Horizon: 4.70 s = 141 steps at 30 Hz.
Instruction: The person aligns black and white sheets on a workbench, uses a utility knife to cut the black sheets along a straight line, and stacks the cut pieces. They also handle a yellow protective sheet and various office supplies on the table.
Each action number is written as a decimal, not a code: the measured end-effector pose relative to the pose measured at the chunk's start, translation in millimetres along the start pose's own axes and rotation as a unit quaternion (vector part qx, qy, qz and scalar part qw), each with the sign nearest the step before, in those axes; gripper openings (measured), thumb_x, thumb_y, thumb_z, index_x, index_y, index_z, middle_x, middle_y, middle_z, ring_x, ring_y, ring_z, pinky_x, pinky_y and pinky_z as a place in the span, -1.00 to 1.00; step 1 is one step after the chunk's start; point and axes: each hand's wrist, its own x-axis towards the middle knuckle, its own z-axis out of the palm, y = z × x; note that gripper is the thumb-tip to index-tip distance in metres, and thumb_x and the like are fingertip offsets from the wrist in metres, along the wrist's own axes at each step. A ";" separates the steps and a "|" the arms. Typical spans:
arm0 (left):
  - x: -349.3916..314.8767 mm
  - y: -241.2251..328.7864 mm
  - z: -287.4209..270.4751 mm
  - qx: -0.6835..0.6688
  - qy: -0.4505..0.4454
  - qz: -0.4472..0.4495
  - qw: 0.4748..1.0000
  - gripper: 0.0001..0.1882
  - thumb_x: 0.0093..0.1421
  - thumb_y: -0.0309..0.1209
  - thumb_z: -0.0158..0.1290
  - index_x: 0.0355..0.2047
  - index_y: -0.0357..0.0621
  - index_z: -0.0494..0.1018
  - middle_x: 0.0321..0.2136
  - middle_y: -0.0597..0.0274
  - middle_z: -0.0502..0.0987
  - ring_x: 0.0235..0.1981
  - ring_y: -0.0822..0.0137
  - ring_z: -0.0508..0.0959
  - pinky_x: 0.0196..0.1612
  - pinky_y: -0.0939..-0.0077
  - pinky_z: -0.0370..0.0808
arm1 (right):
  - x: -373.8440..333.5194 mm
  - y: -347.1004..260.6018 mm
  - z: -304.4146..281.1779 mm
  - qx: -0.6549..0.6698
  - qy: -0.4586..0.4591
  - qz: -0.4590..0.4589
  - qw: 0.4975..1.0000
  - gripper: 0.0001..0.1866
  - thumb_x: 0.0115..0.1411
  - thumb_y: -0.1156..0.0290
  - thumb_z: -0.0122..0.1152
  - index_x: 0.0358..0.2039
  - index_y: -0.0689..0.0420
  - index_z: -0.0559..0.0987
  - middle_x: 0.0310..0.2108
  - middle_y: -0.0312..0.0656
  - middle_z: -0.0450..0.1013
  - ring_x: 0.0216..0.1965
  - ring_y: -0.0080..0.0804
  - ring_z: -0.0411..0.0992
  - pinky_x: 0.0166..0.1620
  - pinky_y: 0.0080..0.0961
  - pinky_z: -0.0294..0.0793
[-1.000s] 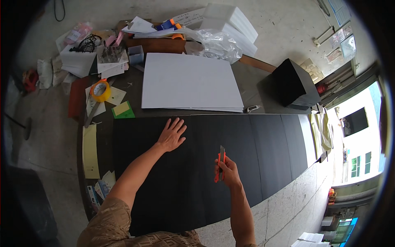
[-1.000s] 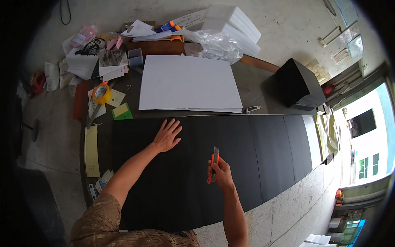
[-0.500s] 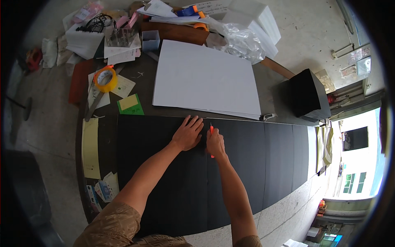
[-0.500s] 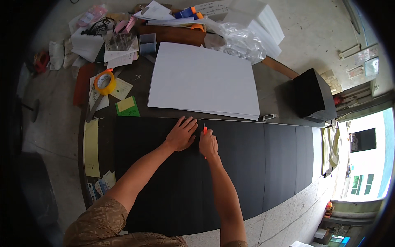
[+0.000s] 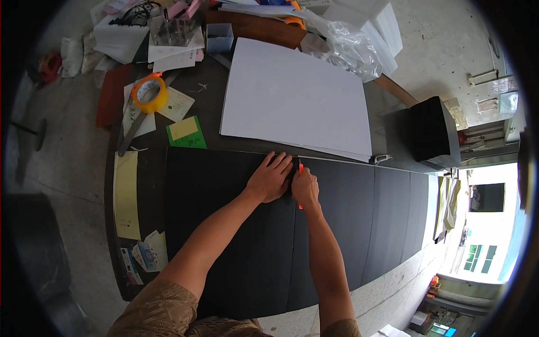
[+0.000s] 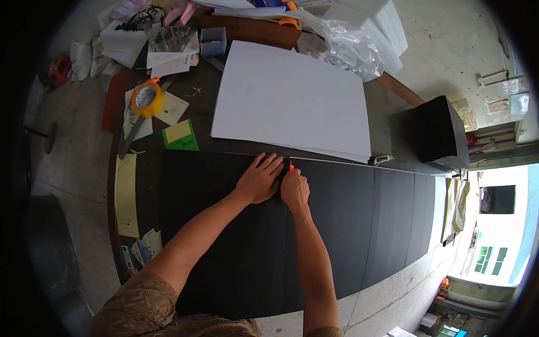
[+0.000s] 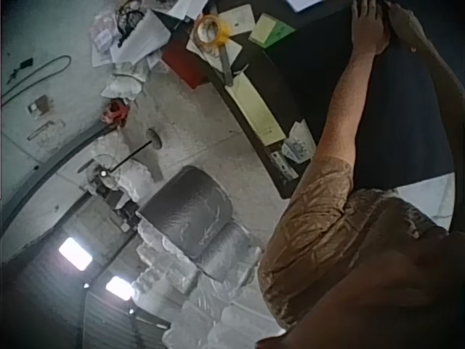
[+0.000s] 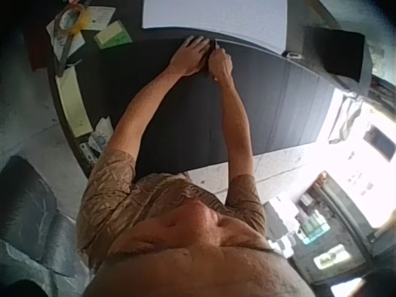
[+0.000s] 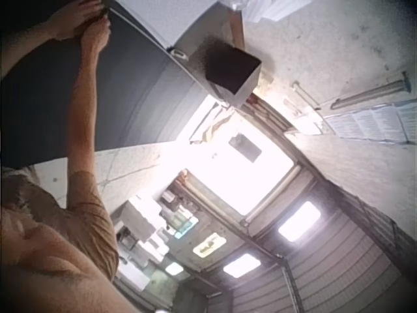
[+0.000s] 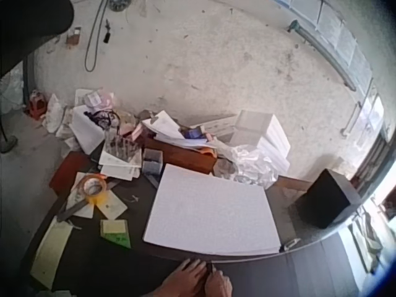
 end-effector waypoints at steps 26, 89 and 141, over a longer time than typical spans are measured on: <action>-2.1 -5.2 9.3 0.003 0.048 0.013 0.999 -0.46 0.19 -0.22 -0.04 0.13 -0.25 0.32 0.22 0.11 0.25 0.29 0.18 0.17 0.36 0.14 0.00 | -27.2 12.7 -14.5 -0.004 -0.086 -0.005 0.996 -0.64 0.32 0.26 -0.16 -0.29 0.34 0.46 -0.38 0.27 0.50 -0.30 0.23 0.51 -0.21 -0.04 0.52; -200.6 187.3 -0.5 -0.415 0.174 -0.515 0.730 -0.28 0.29 -0.23 0.06 0.30 -0.36 0.02 0.30 -0.10 0.11 0.30 0.04 0.17 0.29 0.23 0.12 | -355.0 520.3 -62.8 0.540 0.087 0.213 0.810 -0.62 0.35 0.12 -0.08 -0.40 0.21 0.36 -0.67 -0.20 0.38 -0.72 -0.41 0.44 -0.67 -0.48 0.45; 224.4 238.1 146.7 -0.023 0.008 0.020 0.999 -0.41 0.19 -0.19 -0.03 0.18 -0.22 0.27 0.28 0.12 0.15 0.36 0.22 0.04 0.38 0.17 -0.09 | 135.7 320.0 -134.2 -0.029 0.007 0.016 0.999 -0.62 0.30 0.20 -0.09 -0.29 0.31 0.51 -0.32 0.28 0.51 -0.22 0.23 0.50 -0.12 -0.02 0.48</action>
